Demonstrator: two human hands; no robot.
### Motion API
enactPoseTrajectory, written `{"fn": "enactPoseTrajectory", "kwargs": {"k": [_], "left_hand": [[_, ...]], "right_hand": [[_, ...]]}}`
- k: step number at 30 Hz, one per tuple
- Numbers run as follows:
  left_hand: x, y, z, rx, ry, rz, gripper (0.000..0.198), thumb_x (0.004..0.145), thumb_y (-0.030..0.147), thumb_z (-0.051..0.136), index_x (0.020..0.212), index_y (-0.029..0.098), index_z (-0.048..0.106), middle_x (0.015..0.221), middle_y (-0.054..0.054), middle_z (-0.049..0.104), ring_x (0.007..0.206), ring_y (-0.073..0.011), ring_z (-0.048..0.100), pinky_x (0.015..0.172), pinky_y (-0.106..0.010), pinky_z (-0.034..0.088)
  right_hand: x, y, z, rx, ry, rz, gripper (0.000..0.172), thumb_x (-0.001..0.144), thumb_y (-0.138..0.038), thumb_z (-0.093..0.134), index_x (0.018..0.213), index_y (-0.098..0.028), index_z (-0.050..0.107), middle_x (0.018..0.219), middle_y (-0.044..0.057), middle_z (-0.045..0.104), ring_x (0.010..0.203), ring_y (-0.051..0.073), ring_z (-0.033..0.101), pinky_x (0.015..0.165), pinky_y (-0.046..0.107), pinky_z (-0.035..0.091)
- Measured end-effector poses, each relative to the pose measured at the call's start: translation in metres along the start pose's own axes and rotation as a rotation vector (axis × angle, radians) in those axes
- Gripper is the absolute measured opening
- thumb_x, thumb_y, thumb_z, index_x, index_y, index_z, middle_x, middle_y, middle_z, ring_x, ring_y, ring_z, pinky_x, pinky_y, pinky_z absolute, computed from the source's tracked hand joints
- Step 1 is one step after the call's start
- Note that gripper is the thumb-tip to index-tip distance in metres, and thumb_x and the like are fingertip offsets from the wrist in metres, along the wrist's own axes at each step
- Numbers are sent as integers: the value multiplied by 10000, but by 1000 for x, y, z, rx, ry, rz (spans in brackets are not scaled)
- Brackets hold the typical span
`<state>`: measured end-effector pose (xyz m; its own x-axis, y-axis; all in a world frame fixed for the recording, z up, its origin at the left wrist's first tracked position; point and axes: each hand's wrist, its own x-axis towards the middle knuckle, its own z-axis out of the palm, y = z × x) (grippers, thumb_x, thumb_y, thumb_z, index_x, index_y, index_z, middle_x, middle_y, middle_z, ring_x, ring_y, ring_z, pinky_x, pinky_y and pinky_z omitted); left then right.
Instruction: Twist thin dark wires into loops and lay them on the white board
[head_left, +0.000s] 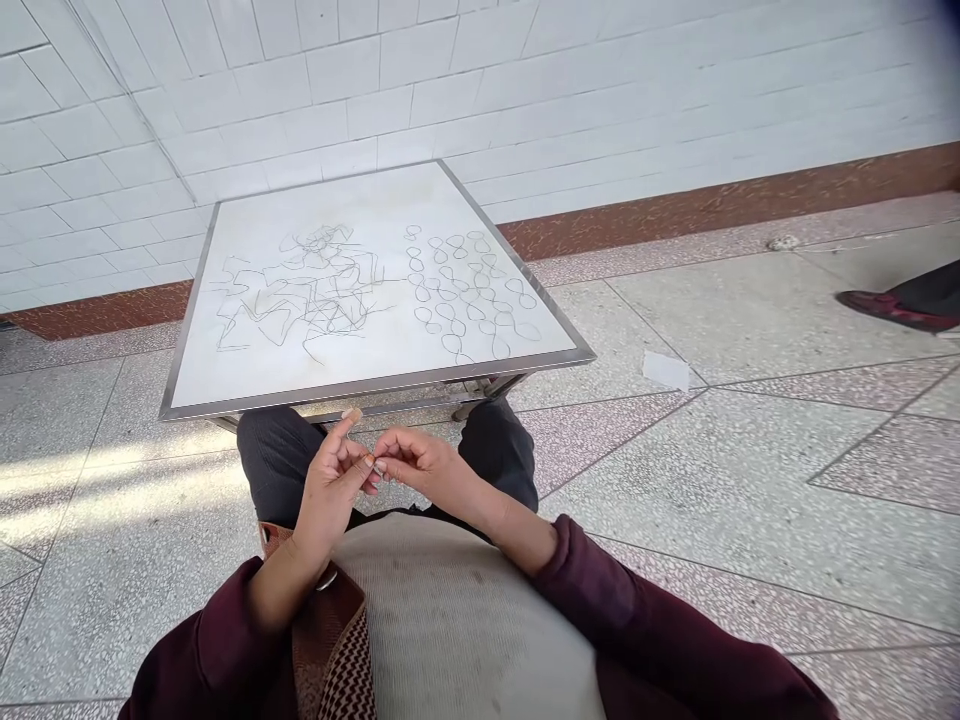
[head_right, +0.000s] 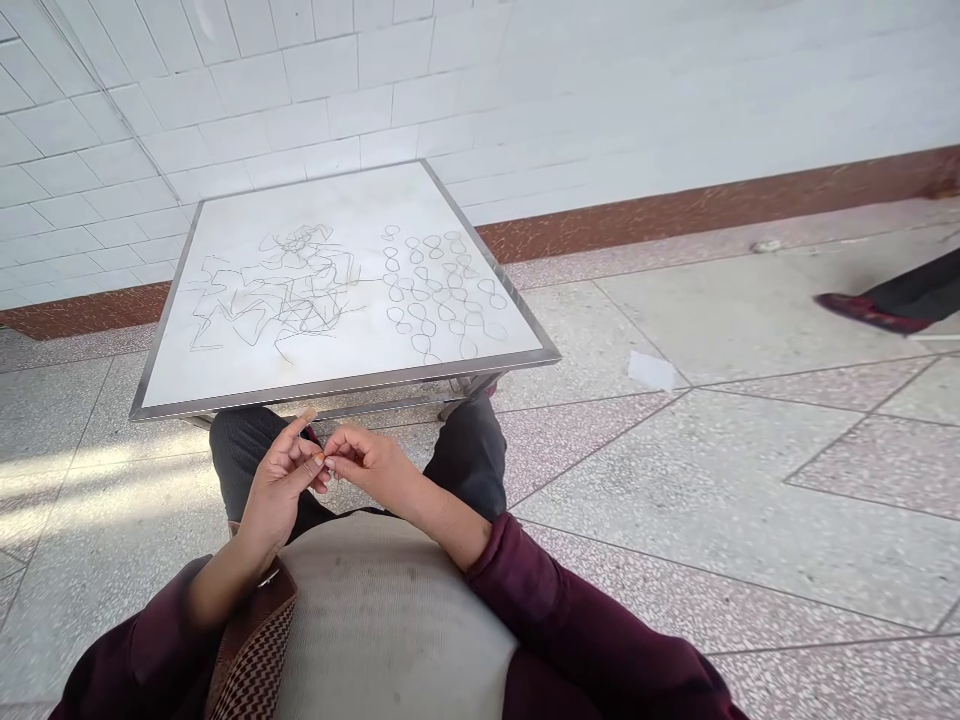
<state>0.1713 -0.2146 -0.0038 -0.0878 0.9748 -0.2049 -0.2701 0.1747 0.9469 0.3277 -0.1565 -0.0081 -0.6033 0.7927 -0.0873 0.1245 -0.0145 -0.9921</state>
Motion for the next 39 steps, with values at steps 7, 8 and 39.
{"fn": "enactPoseTrajectory", "kwargs": {"k": [7, 8, 39], "left_hand": [[2, 0, -5, -1, -70, -30, 535, 880, 357, 666, 1374, 229, 504, 843, 3, 623, 725, -136, 638, 659, -274, 547], [2, 1, -6, -10, -69, -42, 521, 891, 373, 651, 1370, 225, 509, 849, -2, 627, 734, -142, 648, 667, -280, 550], [11, 14, -12, -109, 129, -48, 492, 844, 394, 701, 1283, 200, 587, 927, -54, 711, 781, -174, 706, 727, -326, 584]], "right_hand": [[1, 1, -5, -73, 57, 14, 109, 831, -306, 622, 822, -198, 613, 681, -17, 600, 608, 118, 508, 584, 247, 398], [1, 0, -6, -74, 56, 15, 103, 828, -300, 622, 819, -198, 611, 682, -19, 596, 603, 116, 500, 577, 244, 391], [4, -1, -19, 43, -51, 32, 370, 952, -543, 495, 930, -190, 603, 826, 39, 658, 704, 140, 614, 618, 269, 493]]}}
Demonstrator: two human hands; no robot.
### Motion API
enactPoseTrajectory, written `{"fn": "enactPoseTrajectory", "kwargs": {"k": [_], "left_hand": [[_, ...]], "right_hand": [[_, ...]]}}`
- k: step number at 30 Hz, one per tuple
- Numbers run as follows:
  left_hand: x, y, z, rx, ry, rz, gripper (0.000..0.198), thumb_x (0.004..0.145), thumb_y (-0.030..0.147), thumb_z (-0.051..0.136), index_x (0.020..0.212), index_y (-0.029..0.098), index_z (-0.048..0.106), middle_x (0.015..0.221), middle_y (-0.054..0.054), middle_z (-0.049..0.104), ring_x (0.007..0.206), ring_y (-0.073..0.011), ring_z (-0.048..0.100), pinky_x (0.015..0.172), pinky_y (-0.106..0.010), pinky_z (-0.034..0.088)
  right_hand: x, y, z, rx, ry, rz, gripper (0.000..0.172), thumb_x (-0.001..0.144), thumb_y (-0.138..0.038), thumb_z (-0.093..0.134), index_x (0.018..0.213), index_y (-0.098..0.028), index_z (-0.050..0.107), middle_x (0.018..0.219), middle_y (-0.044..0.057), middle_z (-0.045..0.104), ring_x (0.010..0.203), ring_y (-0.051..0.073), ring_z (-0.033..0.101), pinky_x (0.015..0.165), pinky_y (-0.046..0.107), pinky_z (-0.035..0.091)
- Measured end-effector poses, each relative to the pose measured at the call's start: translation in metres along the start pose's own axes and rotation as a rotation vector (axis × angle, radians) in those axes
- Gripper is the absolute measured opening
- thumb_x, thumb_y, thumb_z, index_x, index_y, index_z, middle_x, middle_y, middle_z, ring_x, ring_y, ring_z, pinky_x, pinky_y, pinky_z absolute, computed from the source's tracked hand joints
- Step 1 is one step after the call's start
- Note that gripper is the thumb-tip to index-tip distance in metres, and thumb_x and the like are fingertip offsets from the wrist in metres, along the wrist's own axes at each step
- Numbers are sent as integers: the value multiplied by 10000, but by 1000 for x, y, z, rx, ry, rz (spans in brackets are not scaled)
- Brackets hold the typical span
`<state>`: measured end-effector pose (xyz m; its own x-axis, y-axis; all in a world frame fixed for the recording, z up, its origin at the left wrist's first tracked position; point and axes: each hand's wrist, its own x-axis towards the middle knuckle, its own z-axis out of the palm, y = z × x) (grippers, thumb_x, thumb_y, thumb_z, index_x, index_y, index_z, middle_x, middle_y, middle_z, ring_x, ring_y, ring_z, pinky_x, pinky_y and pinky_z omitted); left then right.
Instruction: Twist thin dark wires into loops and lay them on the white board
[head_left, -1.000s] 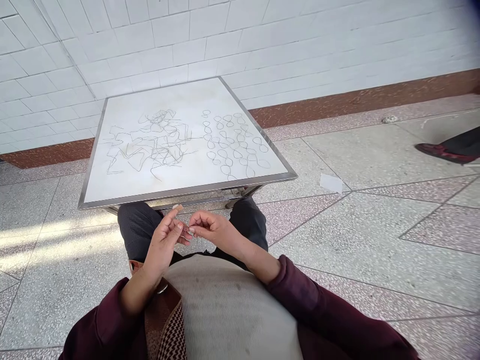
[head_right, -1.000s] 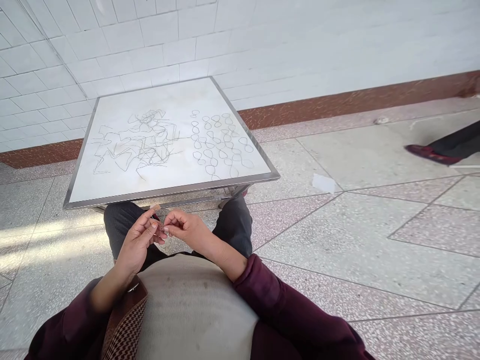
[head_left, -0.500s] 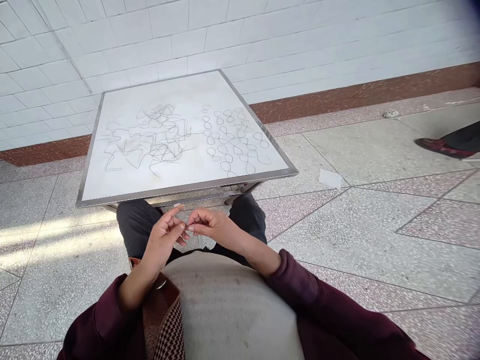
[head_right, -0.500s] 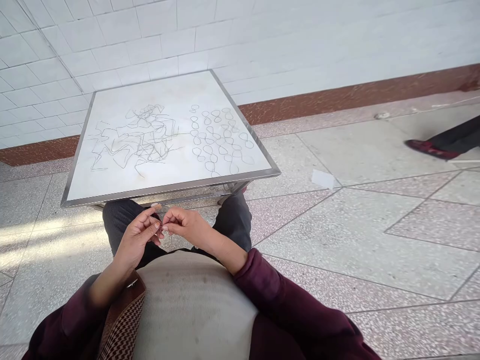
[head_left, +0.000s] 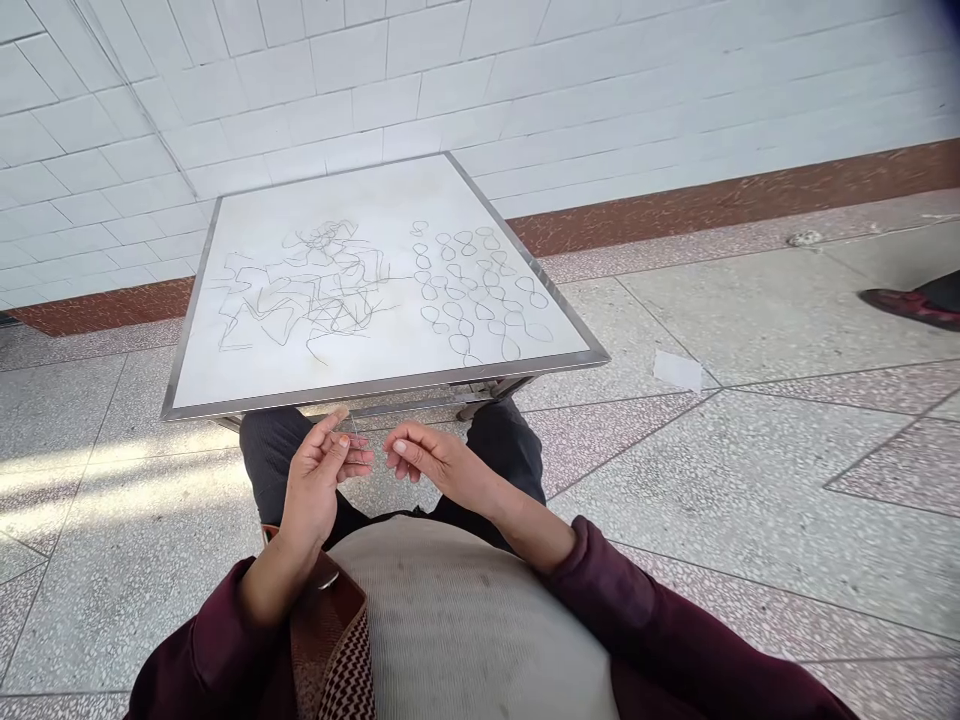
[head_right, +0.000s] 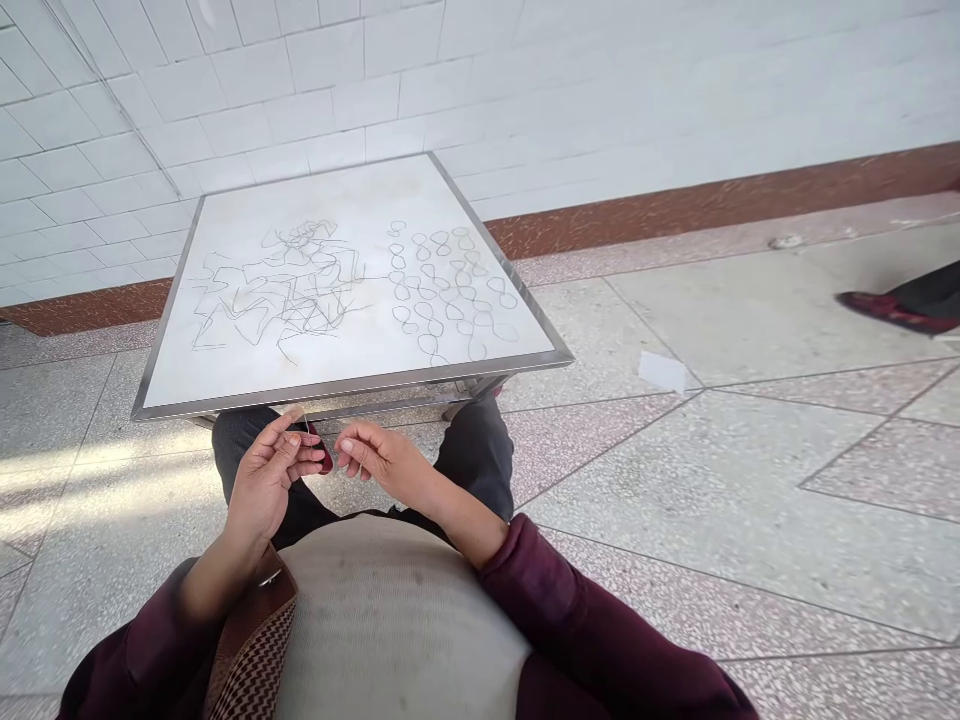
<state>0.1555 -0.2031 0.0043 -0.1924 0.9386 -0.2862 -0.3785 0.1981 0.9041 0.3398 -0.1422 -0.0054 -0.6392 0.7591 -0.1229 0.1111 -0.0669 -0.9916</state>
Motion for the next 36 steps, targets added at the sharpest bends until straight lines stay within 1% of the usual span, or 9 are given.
{"fn": "enactPoseTrajectory", "kwargs": {"k": [4, 9, 13, 19, 22, 26, 29, 32, 36], "left_hand": [[2, -1, -1, -5, 9, 25, 462, 865, 396, 682, 1278, 211, 590, 988, -65, 712, 859, -191, 718, 764, -334, 589], [0, -3, 2, 2, -10, 13, 429, 869, 384, 683, 1253, 204, 617, 935, -51, 713, 813, -178, 716, 772, -334, 588], [-2, -6, 5, -20, -28, -9, 419, 839, 346, 723, 1228, 214, 643, 903, -32, 710, 805, -167, 713, 759, -311, 581], [-3, -12, 10, -90, -49, 3, 466, 760, 232, 794, 1205, 222, 656, 919, -17, 722, 846, -154, 699, 846, -329, 553], [-1, -14, 11, -155, -37, -55, 497, 711, 173, 820, 1181, 212, 664, 907, -12, 728, 855, -147, 693, 835, -305, 544], [0, -14, 12, -234, -46, -184, 470, 697, 148, 824, 1140, 182, 670, 856, -6, 734, 807, -129, 702, 814, -278, 552], [-1, -14, 11, -208, -59, -225, 473, 688, 157, 836, 1126, 174, 658, 834, -12, 746, 794, -145, 719, 774, -276, 569], [-2, -14, 10, -178, -58, -240, 499, 703, 181, 836, 1160, 179, 636, 846, -24, 757, 826, -172, 735, 769, -291, 579], [-3, -15, 10, -162, -71, -263, 530, 724, 207, 829, 1207, 174, 615, 866, -39, 763, 829, -175, 733, 796, -311, 575]], "right_hand": [[4, 6, 2, 90, 3, 54, 338, 909, -523, 577, 942, -187, 585, 787, 15, 647, 640, 116, 588, 576, 248, 470], [7, 12, 6, 139, 20, 85, 330, 844, -487, 672, 940, -181, 595, 746, -5, 636, 629, 109, 584, 575, 245, 469], [7, 9, 8, 129, 27, 102, 286, 835, -440, 682, 927, -183, 599, 700, -15, 621, 620, 111, 579, 575, 248, 464], [3, 2, 8, 85, 55, 82, 245, 859, -424, 642, 921, -193, 592, 749, -5, 625, 611, 105, 562, 565, 247, 473], [2, 3, 6, 42, 77, 57, 245, 873, -431, 631, 956, -204, 591, 749, -12, 597, 601, 108, 546, 559, 252, 473], [4, 8, 4, -53, 145, -80, 279, 871, -430, 645, 1069, -234, 636, 913, 32, 616, 773, 156, 585, 711, 316, 510], [6, 7, 4, -101, 150, -130, 217, 879, -434, 638, 956, -240, 699, 919, 45, 626, 868, 190, 589, 797, 347, 496], [7, 4, 4, -96, 140, -82, 216, 879, -431, 634, 884, -234, 721, 856, 40, 618, 817, 182, 584, 732, 323, 489], [7, 3, 4, -15, 118, 10, 243, 858, -447, 647, 848, -211, 704, 783, 18, 606, 700, 145, 554, 599, 266, 453]]}}
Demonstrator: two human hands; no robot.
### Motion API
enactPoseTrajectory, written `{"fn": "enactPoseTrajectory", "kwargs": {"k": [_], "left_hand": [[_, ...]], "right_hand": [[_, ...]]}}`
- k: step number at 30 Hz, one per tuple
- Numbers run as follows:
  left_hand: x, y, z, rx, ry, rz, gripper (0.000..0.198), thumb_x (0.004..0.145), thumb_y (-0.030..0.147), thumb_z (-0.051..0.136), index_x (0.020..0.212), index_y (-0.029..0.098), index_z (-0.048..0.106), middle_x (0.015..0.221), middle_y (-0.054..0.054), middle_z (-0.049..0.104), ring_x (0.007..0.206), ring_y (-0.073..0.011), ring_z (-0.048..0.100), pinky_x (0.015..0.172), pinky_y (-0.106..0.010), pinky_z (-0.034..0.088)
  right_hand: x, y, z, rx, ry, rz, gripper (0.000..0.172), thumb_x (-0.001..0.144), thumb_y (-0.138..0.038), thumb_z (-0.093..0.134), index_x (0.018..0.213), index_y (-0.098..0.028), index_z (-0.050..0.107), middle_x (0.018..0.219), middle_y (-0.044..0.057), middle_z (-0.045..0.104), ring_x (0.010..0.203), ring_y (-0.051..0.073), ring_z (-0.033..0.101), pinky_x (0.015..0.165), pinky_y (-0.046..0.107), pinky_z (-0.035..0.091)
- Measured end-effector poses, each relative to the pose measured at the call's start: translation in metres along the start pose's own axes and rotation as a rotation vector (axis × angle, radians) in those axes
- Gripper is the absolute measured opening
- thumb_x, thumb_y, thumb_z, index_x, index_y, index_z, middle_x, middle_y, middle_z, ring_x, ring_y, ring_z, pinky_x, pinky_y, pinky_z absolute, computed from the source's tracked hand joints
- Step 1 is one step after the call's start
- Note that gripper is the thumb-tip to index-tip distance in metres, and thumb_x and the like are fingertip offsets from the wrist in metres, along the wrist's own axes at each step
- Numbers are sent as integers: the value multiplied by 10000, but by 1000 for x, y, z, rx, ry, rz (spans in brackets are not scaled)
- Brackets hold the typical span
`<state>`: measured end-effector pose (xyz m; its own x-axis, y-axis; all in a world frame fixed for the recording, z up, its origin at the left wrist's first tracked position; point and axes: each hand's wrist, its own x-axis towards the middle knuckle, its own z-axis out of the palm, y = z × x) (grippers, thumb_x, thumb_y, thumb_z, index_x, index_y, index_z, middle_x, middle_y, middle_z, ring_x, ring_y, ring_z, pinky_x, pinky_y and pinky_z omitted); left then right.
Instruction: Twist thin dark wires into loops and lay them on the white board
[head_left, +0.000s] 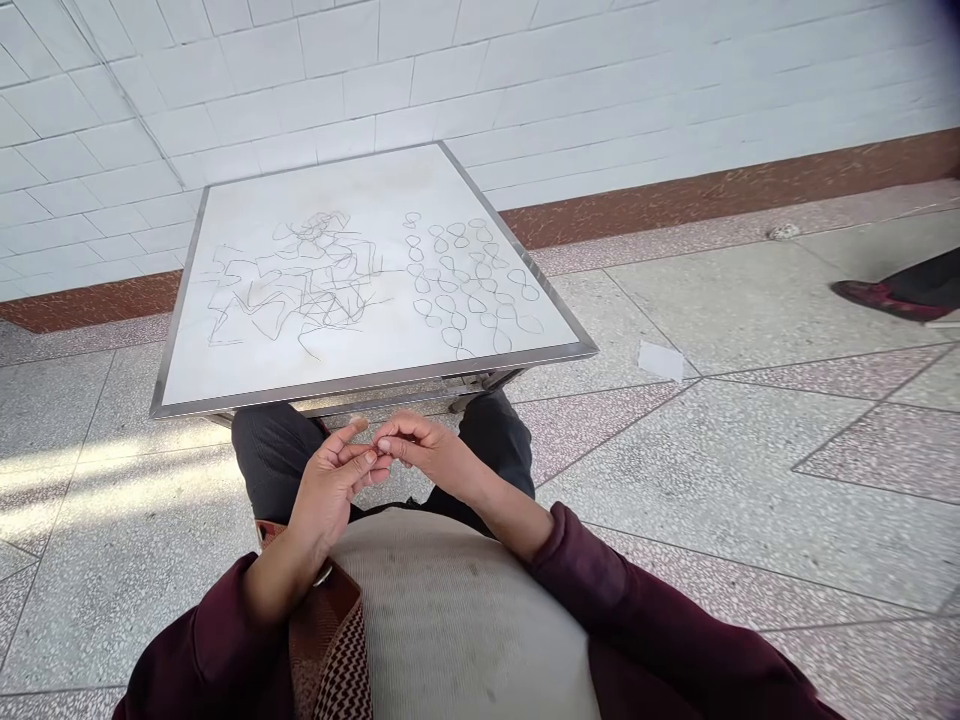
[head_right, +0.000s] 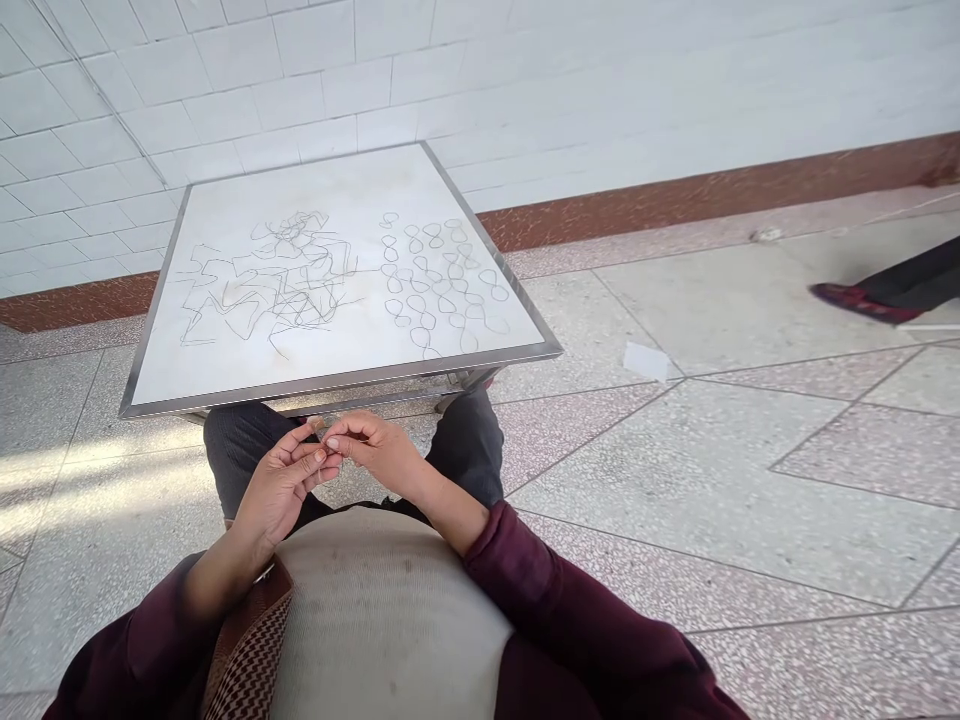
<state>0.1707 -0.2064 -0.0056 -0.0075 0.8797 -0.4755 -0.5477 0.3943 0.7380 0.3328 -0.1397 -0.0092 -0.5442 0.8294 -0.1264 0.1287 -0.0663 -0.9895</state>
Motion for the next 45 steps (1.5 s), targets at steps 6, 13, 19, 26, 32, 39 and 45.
{"fn": "enactPoseTrajectory", "kwargs": {"k": [6, 13, 19, 26, 32, 39, 45], "left_hand": [[-1, 0, -1, 15, -36, -25, 528, 701, 203, 844, 1182, 177, 628, 837, -23, 741, 764, -162, 716, 756, -305, 564], [-3, 1, -1, 98, -21, 24, 555, 711, 263, 841, 1207, 164, 610, 833, -34, 741, 737, -166, 716, 740, -313, 569], [0, 0, -4, 91, -31, -14, 543, 717, 278, 834, 1205, 170, 621, 790, -19, 718, 679, -141, 687, 683, -282, 554], [0, -1, -3, -113, -123, -110, 524, 734, 130, 793, 1219, 176, 602, 740, 19, 665, 641, -98, 645, 671, -232, 536], [2, -5, -2, -271, -138, -125, 465, 724, 77, 781, 1150, 182, 628, 735, 36, 629, 647, -78, 613, 653, -198, 510], [8, -10, -8, -123, -74, -45, 533, 773, 194, 791, 1262, 203, 579, 895, -18, 684, 809, -119, 658, 775, -258, 531], [24, -11, -32, -4, 15, 49, 560, 745, 292, 820, 1244, 175, 595, 911, -42, 697, 783, -115, 655, 738, -233, 519]], "right_hand": [[1, 0, -1, 66, 2, 81, 278, 829, -470, 655, 806, -193, 664, 668, -20, 570, 582, 108, 469, 537, 240, 394], [0, -2, -4, 28, -62, 80, 243, 826, -428, 652, 797, -186, 660, 710, -3, 622, 620, 113, 501, 559, 236, 400], [0, -3, -3, -117, -53, 38, 159, 876, -339, 571, 807, -201, 611, 674, -14, 578, 624, 131, 519, 581, 251, 423], [1, 7, -1, -117, -97, -120, 151, 918, -288, 504, 800, -202, 542, 718, -14, 532, 655, 133, 482, 640, 272, 414], [4, 7, 0, -38, -112, -151, 171, 930, -333, 509, 817, -206, 529, 733, -17, 531, 663, 133, 480, 665, 274, 416], [14, 14, -4, -214, 64, -97, 131, 895, -295, 517, 814, -202, 561, 693, -18, 546, 657, 138, 500, 644, 262, 407], [53, 10, -59, -435, 193, 73, 184, 876, -338, 547, 856, -186, 648, 683, -14, 602, 636, 136, 532, 612, 243, 401]]}}
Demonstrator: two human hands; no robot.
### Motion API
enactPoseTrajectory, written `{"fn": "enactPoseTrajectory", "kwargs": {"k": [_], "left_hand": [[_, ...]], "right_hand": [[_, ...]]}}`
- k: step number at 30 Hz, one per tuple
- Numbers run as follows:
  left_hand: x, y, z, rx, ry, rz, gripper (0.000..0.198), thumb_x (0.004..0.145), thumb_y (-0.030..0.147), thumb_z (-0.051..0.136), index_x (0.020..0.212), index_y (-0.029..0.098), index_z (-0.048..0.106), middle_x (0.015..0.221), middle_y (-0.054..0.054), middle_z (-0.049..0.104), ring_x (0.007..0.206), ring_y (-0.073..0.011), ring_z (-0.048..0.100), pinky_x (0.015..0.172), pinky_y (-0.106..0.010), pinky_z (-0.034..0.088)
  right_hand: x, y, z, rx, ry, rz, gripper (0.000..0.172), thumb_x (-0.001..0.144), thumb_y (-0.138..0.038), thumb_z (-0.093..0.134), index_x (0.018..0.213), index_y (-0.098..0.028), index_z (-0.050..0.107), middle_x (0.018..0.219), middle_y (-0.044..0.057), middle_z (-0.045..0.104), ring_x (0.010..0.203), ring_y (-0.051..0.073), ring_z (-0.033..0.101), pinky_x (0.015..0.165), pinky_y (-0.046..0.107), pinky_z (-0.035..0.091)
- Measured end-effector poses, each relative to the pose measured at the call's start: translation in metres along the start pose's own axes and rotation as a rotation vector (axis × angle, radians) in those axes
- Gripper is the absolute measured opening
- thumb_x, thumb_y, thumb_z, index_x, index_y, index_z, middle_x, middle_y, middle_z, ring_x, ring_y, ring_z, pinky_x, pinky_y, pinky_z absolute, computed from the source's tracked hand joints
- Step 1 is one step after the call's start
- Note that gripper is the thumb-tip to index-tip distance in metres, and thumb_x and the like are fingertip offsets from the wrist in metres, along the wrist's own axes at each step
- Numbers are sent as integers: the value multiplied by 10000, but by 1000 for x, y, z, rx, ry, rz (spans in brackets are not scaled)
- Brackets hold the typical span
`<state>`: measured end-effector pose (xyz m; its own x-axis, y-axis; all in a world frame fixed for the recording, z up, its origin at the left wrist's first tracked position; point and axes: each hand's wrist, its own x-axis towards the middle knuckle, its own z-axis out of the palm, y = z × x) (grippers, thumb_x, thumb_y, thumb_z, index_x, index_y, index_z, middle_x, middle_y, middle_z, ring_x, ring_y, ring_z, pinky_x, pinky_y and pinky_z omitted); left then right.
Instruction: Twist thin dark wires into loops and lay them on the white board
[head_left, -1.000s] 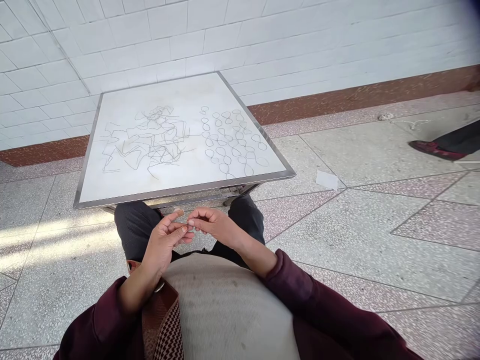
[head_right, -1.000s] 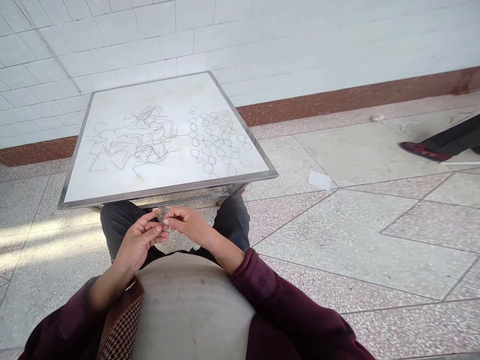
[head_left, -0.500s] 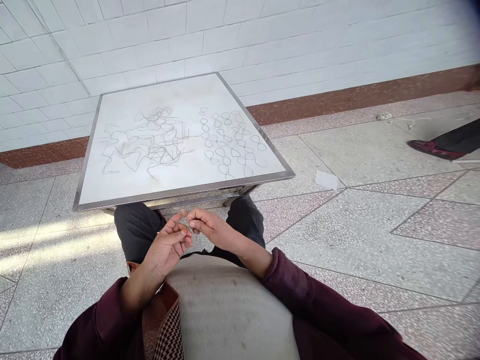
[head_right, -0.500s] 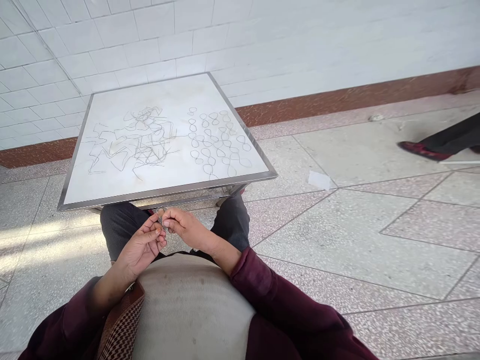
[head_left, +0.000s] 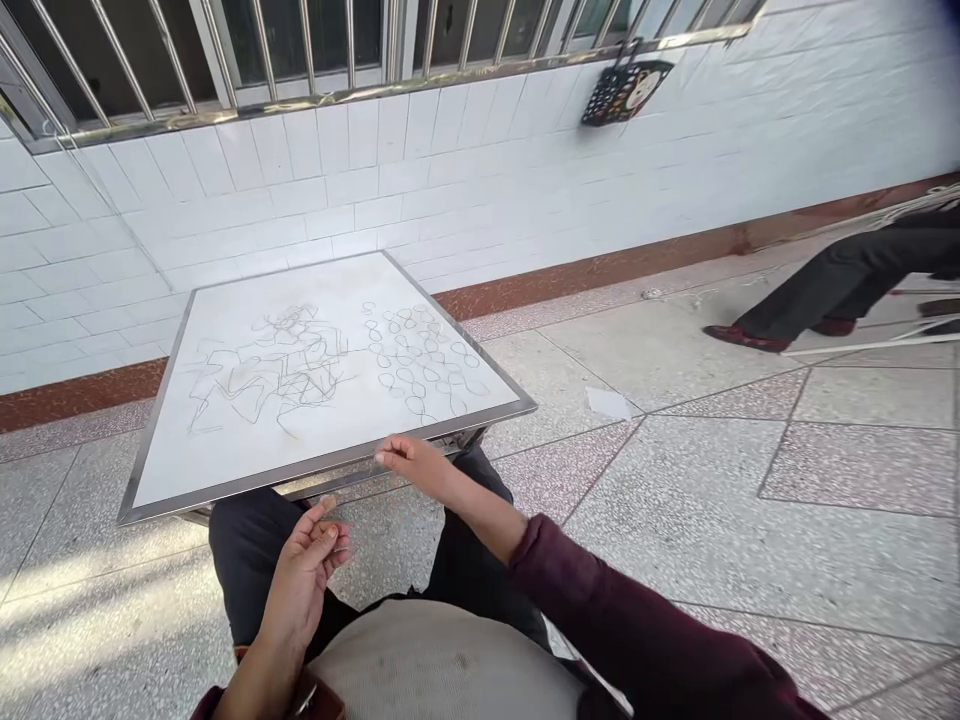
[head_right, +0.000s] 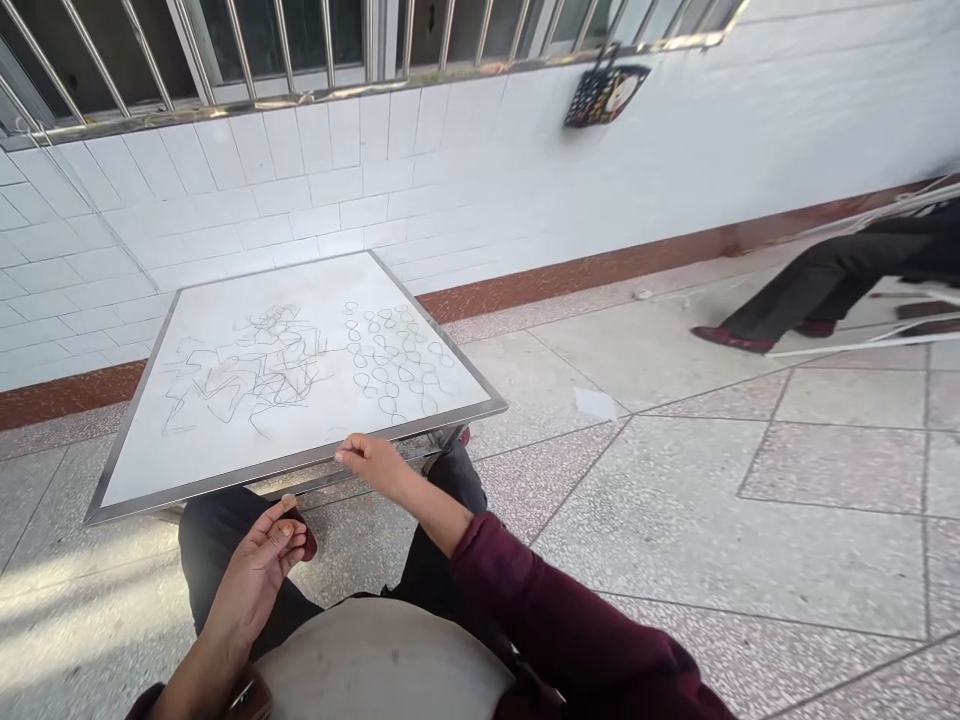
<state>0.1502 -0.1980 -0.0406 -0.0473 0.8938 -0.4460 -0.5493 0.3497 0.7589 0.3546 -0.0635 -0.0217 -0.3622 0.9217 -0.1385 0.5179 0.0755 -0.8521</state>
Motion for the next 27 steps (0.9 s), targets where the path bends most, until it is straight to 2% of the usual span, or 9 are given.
{"fn": "enactPoseTrajectory", "kwargs": {"k": [6, 9, 11, 14, 17, 20, 22, 24, 27], "left_hand": [[11, 5, -38, 94, 149, 114, 650, 662, 359, 866, 1220, 160, 598, 826, -23, 700, 747, -120, 653, 722, -235, 523], [11, 3, -53, 102, 222, 113, 680, 635, 366, 875, 1219, 154, 597, 843, -37, 708, 757, -135, 662, 712, -250, 527], [11, 2, -55, 144, 223, 125, 652, 676, 382, 845, 1232, 155, 593, 857, -46, 712, 764, -142, 664, 725, -264, 529], [12, 8, -40, 277, 155, 218, 555, 789, 412, 746, 1263, 176, 581, 903, -61, 721, 846, -176, 680, 821, -324, 534], [23, 16, -8, 492, 61, 431, 487, 881, 379, 633, 1336, 229, 544, 1136, -96, 709, 1104, -234, 650, 1021, -418, 464], [44, 16, 27, 790, -42, 634, 622, 885, 272, 600, 1475, 267, 405, 1482, -111, 499, 1383, -279, 446, 1153, -488, 330], [58, 8, 44, 918, -111, 691, 727, 844, 191, 611, 1515, 246, 338, 1555, -122, 398, 1448, -300, 344, 1185, -518, 272], [69, -1, 54, 929, -151, 736, 713, 860, 144, 548, 1527, 217, 308, 1567, -139, 369, 1453, -295, 333, 1188, -529, 265], [76, -10, 60, 786, -194, 737, 630, 879, 133, 516, 1491, 198, 379, 1541, -145, 403, 1425, -288, 377, 1185, -524, 274]], "right_hand": [[71, 16, -50, -172, 54, 84, 104, 760, -239, 655, 674, -180, 652, 597, -6, 587, 611, 152, 522, 599, 252, 361], [88, 16, -58, -223, 72, 101, 106, 763, -233, 657, 673, -178, 646, 624, 11, 613, 631, 165, 542, 607, 258, 368], [87, 11, -58, -227, 70, 86, 119, 810, -264, 623, 735, -178, 656, 682, 20, 643, 652, 165, 562, 609, 253, 382], [70, -6, -45, -211, 45, 29, 166, 881, -319, 564, 838, -189, 658, 767, 14, 670, 692, 150, 590, 623, 235, 405], [45, -24, -20, -221, 45, -22, 115, 877, -276, 569, 839, -191, 637, 781, 9, 664, 695, 142, 588, 640, 236, 398], [24, -36, 5, -228, 55, -29, 76, 861, -183, 550, 804, -186, 599, 695, -10, 637, 621, 127, 575, 630, 240, 381], [18, -38, 16, -220, 63, -9, 88, 863, -154, 530, 799, -188, 579, 613, -27, 610, 575, 126, 566, 606, 238, 368], [16, -35, 20, -213, 85, 13, 94, 873, -156, 524, 797, -190, 566, 574, -29, 599, 571, 134, 566, 594, 240, 357], [18, -29, 20, -207, 121, 27, 115, 891, -190, 530, 780, -193, 559, 623, 0, 631, 631, 154, 581, 600, 251, 349]]}}
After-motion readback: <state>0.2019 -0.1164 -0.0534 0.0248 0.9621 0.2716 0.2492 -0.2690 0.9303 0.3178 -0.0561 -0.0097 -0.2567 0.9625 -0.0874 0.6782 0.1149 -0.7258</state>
